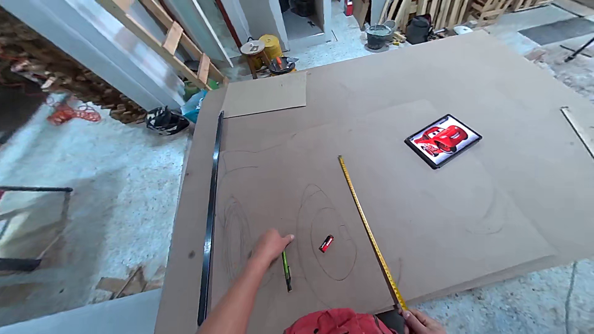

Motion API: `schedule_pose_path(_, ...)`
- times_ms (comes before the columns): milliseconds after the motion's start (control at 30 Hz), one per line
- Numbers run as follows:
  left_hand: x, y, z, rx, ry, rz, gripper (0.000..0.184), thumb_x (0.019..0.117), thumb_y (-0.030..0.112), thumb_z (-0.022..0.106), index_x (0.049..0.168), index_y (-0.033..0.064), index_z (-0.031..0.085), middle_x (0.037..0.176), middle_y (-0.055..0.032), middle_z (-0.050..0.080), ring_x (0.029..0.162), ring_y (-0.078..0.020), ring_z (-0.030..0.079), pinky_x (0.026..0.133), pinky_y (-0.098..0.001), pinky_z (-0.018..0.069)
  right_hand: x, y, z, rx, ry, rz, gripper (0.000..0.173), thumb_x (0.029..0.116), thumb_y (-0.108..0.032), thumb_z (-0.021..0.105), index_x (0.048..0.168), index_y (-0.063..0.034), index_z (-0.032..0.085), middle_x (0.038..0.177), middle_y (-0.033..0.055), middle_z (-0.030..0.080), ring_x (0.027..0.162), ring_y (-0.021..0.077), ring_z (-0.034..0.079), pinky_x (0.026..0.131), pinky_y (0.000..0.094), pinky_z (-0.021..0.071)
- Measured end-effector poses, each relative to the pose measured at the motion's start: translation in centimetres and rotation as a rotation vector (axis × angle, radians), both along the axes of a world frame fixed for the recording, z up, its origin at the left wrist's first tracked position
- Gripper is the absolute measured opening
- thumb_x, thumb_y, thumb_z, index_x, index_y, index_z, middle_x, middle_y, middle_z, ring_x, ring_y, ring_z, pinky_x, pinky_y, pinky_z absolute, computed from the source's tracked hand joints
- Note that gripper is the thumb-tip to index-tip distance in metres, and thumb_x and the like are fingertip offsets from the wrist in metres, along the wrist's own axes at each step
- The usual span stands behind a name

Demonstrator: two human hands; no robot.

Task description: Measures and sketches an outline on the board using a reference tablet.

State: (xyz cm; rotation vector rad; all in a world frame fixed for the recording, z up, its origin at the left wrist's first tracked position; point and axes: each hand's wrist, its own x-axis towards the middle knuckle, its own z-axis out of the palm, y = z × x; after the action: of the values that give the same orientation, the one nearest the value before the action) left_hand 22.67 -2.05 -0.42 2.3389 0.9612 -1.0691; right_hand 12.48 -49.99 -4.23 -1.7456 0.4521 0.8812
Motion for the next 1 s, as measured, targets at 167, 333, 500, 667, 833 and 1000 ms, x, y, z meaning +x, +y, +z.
schedule_pose_path(167,-1.0,-0.6,-0.6,-0.046,-0.087,0.022,0.037,0.1030,0.038,0.055,0.113,0.0051,0.069,0.099,-0.0133,0.074,0.092,-0.0273,0.073,0.087,-0.0515,0.0579,-0.6,2.7,-1.9,-0.100,0.016,-0.004,0.028,0.1040,-0.034,0.058,0.105,-0.0146,0.078,0.078,0.0009,0.075,0.069,0.0159,0.070,0.069,0.0412,0.0595)
schedule_pose_path(333,-0.6,-1.2,1.0,-0.251,-0.500,0.295,0.025,0.1114,0.019,0.045,0.122,0.0012,0.059,0.096,-0.0125,0.077,0.085,-0.0256,0.077,0.081,-0.0470,0.0630,0.1,3.2,-1.6,-0.182,-0.016,0.089,0.031,0.1051,-0.040,0.054,0.101,-0.0201,0.077,0.084,-0.0047,0.075,0.076,0.0128,0.070,0.076,0.0418,0.0584)
schedule_pose_path(500,-0.4,-2.0,1.1,-0.399,-0.665,0.292,0.031,0.1124,0.025,0.043,0.129,0.0078,0.063,0.078,-0.0100,0.066,0.057,-0.0201,0.065,0.054,-0.0368,0.0590,-0.7,3.7,-0.8,-0.201,0.003,0.068,0.031,0.1071,-0.040,0.052,0.102,-0.0225,0.077,0.083,-0.0067,0.075,0.074,0.0108,0.069,0.074,0.0403,0.0579)
schedule_pose_path(667,-0.7,-4.1,1.3,-0.493,-0.551,0.319,0.029,0.1084,0.023,0.053,0.120,0.0061,0.074,0.073,-0.0064,0.063,0.052,-0.0130,0.052,0.048,-0.0264,0.0464,-1.5,3.3,-1.7,-0.172,0.005,0.074,0.032,0.1068,-0.040,0.052,0.097,-0.0222,0.076,0.081,-0.0082,0.074,0.074,0.0092,0.068,0.075,0.0400,0.0561)
schedule_pose_path(833,-1.5,-6.7,1.6,-0.527,-0.468,0.282,0.029,0.1049,0.010,0.056,0.130,0.0075,0.070,0.082,-0.0058,0.064,0.060,-0.0116,0.051,0.054,-0.0248,0.0426,-2.2,3.1,-2.0,-0.106,0.002,0.023,0.024,0.1053,-0.035,0.055,0.102,-0.0204,0.074,0.079,-0.0059,0.074,0.072,0.0101,0.069,0.073,0.0375,0.0576)
schedule_pose_path(1000,-1.4,-9.1,2.5,-0.664,-0.537,0.263,0.043,0.1113,0.016,0.044,0.154,0.0149,0.049,0.084,-0.0112,0.071,0.050,-0.0151,0.056,0.047,-0.0282,0.0493,-2.5,3.2,-2.0,-0.047,-0.013,-0.045,0.022,0.1047,-0.034,0.057,0.108,-0.0212,0.074,0.078,-0.0045,0.073,0.070,0.0112,0.069,0.072,0.0368,0.0586)
